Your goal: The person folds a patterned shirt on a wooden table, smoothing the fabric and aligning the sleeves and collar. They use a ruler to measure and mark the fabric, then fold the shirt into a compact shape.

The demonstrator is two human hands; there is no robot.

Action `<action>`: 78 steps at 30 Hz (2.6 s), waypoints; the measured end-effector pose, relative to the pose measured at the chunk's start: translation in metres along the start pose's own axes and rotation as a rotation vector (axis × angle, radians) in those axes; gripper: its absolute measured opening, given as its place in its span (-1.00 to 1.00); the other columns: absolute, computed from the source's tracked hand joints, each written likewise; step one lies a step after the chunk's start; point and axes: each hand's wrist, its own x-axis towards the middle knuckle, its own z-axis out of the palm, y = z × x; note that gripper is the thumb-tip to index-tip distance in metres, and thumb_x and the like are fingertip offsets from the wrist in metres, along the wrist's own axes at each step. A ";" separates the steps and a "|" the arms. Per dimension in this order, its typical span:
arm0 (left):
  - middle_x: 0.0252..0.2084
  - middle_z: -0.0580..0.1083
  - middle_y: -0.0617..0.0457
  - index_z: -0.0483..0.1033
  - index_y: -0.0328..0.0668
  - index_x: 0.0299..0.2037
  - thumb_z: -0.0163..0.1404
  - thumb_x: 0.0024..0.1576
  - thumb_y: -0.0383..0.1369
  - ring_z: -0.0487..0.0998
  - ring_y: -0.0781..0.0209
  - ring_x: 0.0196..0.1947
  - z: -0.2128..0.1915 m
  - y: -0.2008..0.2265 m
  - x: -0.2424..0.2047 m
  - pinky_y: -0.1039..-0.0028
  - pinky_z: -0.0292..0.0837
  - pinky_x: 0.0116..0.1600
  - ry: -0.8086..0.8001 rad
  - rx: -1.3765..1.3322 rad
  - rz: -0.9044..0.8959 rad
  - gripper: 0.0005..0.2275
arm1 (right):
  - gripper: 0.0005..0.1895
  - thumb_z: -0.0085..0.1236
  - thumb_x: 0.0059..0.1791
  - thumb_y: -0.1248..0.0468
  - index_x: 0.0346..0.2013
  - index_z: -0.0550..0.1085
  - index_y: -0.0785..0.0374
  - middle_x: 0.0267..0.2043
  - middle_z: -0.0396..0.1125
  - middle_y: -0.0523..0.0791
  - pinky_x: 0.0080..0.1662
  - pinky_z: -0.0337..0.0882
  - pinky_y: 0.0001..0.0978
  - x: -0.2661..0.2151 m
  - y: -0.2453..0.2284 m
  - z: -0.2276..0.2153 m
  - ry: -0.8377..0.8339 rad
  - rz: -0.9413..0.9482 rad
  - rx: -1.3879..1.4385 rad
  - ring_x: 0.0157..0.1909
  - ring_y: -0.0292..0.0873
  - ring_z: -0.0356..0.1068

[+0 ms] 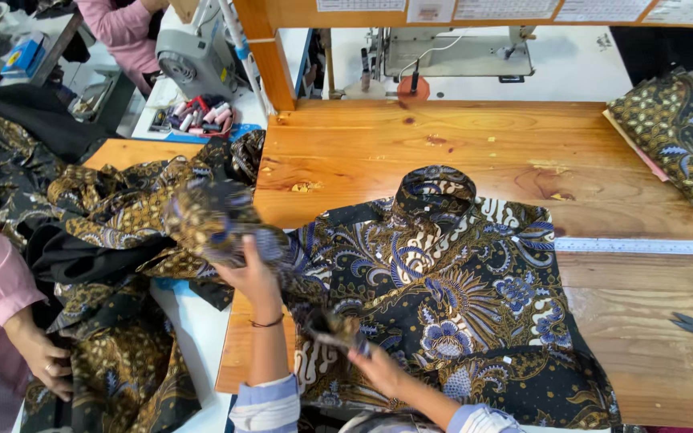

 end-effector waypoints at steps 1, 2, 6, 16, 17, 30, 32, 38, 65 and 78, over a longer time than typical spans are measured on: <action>0.21 0.39 -0.08 0.15 -0.34 0.33 0.01 0.26 -0.56 0.46 0.12 0.13 0.021 0.008 -0.018 0.40 0.43 0.23 -0.099 0.062 0.139 -0.55 | -0.32 -0.02 0.12 -0.03 0.40 0.21 0.33 0.39 0.01 0.37 0.41 0.11 0.13 -0.005 -0.010 0.002 -0.016 -0.344 -0.291 0.46 0.37 -0.01; 0.12 0.39 -0.10 0.20 -0.32 0.18 0.03 0.24 -0.56 0.48 0.10 0.06 0.042 0.015 -0.034 0.31 0.43 0.20 -0.322 0.158 0.220 -0.65 | -0.16 0.10 0.02 0.10 0.55 0.07 0.22 0.64 -0.17 0.25 0.48 -0.08 0.13 -0.014 -0.020 0.006 -0.042 -0.684 -0.589 0.64 0.28 -0.27; 0.02 0.50 -0.02 0.53 -0.17 -0.02 0.12 -0.06 -0.35 0.45 0.01 0.16 0.084 0.039 -0.089 -0.13 -0.04 0.41 -1.360 0.579 0.602 -0.64 | -0.08 0.31 -0.11 0.15 0.46 0.10 0.25 0.54 -0.16 0.22 0.45 -0.21 0.20 -0.048 -0.077 -0.004 -0.206 -0.675 -0.808 0.58 0.30 -0.32; -0.12 0.51 0.05 0.55 -0.07 -0.18 -0.16 0.20 -0.28 0.47 0.13 0.13 0.097 -0.073 0.019 -0.42 -0.44 0.48 -1.368 1.438 0.402 -0.80 | -0.58 0.10 0.01 0.09 0.14 0.52 0.13 0.14 0.51 -0.10 0.13 0.47 -0.14 -0.083 -0.161 -0.171 0.467 -0.345 -0.269 0.10 -0.02 0.48; -0.15 0.51 0.10 0.57 0.00 -0.23 -0.14 0.17 -0.29 0.47 0.12 0.13 0.093 -0.084 0.039 -0.42 -0.41 0.48 -1.305 1.398 0.407 -0.82 | -0.57 0.06 0.00 0.08 0.14 0.51 0.07 0.10 0.52 -0.14 0.00 0.54 -0.15 -0.073 -0.168 -0.192 0.629 -0.185 -0.246 -0.08 0.02 0.52; -0.19 0.55 0.07 0.57 -0.08 -0.23 0.08 0.13 -0.05 0.49 0.04 0.05 0.107 -0.113 0.043 -0.45 -0.34 0.43 -1.119 1.396 0.314 -0.71 | -0.83 0.32 -0.09 0.21 -0.32 0.52 0.21 -0.44 0.45 -0.01 0.27 0.10 0.20 0.084 -0.169 -0.280 0.713 -0.194 -1.104 -0.17 0.08 0.48; -0.14 0.54 -0.02 0.54 -0.17 -0.10 0.13 0.09 0.05 0.51 -0.04 -0.01 0.122 -0.144 0.037 -0.02 0.23 0.22 -1.184 1.287 0.209 -0.57 | -0.84 0.32 -0.10 0.25 -0.33 0.51 0.22 -0.47 0.44 -0.01 0.29 0.04 0.26 0.077 -0.166 -0.267 0.691 -0.182 -1.066 -0.18 0.10 0.48; -0.33 0.63 -0.06 0.64 -0.29 -0.33 0.28 0.01 -0.28 0.61 0.23 -0.32 0.179 -0.242 0.048 0.47 0.52 -0.13 -1.451 0.569 -0.226 -0.79 | -0.87 0.25 -0.04 0.22 -0.27 0.52 0.18 -0.35 0.46 -0.04 0.40 -0.05 0.23 0.026 -0.192 -0.256 0.630 -0.189 -1.051 -0.04 0.02 0.44; 0.00 0.39 -0.02 0.47 -0.08 -0.06 -0.07 0.29 -0.42 0.35 -0.11 0.21 0.042 -0.133 -0.017 -0.45 -0.46 0.47 -0.856 1.179 0.498 -0.91 | -0.47 0.44 -0.12 0.03 -0.12 0.46 0.37 -0.19 0.47 0.13 -0.02 0.41 -0.11 -0.154 -0.035 -0.186 0.503 0.181 -0.705 -0.04 0.14 0.48; -0.03 0.39 0.06 0.46 -0.02 -0.10 -0.05 0.28 -0.33 0.35 -0.03 0.21 0.041 -0.145 -0.015 -0.49 -0.46 0.41 -0.806 1.320 0.559 -0.92 | -0.23 0.31 -0.26 0.49 0.22 0.31 0.07 0.13 0.40 -0.09 0.09 0.43 -0.41 -0.230 0.024 -0.213 0.458 -0.146 0.269 0.08 -0.28 0.41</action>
